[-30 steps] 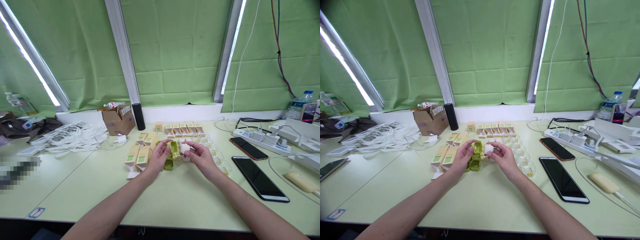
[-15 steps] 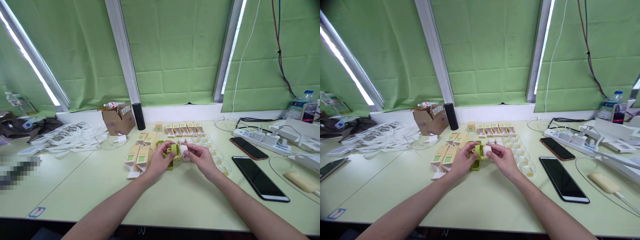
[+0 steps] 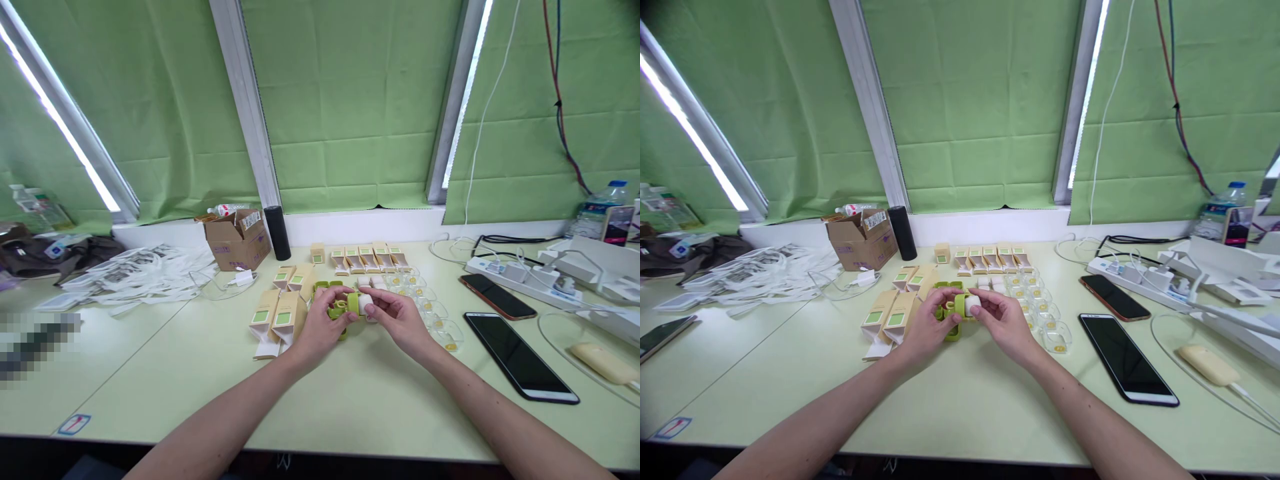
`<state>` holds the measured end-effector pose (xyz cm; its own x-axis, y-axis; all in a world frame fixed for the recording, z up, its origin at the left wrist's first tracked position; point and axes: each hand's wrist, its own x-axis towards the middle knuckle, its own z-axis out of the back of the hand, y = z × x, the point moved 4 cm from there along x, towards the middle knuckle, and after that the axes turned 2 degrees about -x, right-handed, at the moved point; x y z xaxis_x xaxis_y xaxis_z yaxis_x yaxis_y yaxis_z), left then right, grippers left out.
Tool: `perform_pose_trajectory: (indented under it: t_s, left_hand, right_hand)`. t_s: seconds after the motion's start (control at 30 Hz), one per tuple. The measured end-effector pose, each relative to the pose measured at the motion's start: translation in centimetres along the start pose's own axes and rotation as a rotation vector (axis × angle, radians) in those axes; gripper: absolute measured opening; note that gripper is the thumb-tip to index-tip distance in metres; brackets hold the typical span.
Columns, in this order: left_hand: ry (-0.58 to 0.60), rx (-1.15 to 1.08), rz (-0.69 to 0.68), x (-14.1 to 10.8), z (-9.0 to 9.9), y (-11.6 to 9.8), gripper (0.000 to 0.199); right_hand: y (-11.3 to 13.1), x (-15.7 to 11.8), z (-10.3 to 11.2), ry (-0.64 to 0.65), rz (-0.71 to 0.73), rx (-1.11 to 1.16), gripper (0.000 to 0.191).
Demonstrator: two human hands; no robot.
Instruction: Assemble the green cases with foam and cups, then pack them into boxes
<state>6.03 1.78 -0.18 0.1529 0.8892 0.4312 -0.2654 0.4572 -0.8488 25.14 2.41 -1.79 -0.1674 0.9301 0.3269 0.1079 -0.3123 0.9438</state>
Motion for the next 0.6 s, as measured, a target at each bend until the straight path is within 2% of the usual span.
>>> perform_pose_trajectory:
  t_s: [0.17,0.6]
  left_hand:
    - [0.007,-0.003,-0.003,-0.12,-0.07,0.14,0.058]
    - [0.038,0.066,0.035,-0.48,-0.25,-0.19,0.05]
  right_hand:
    - [0.25,-0.01,-0.2,0.008,0.031,-0.016,0.05]
    - [0.15,0.05,-0.33,-0.004,0.045,-0.037,0.049]
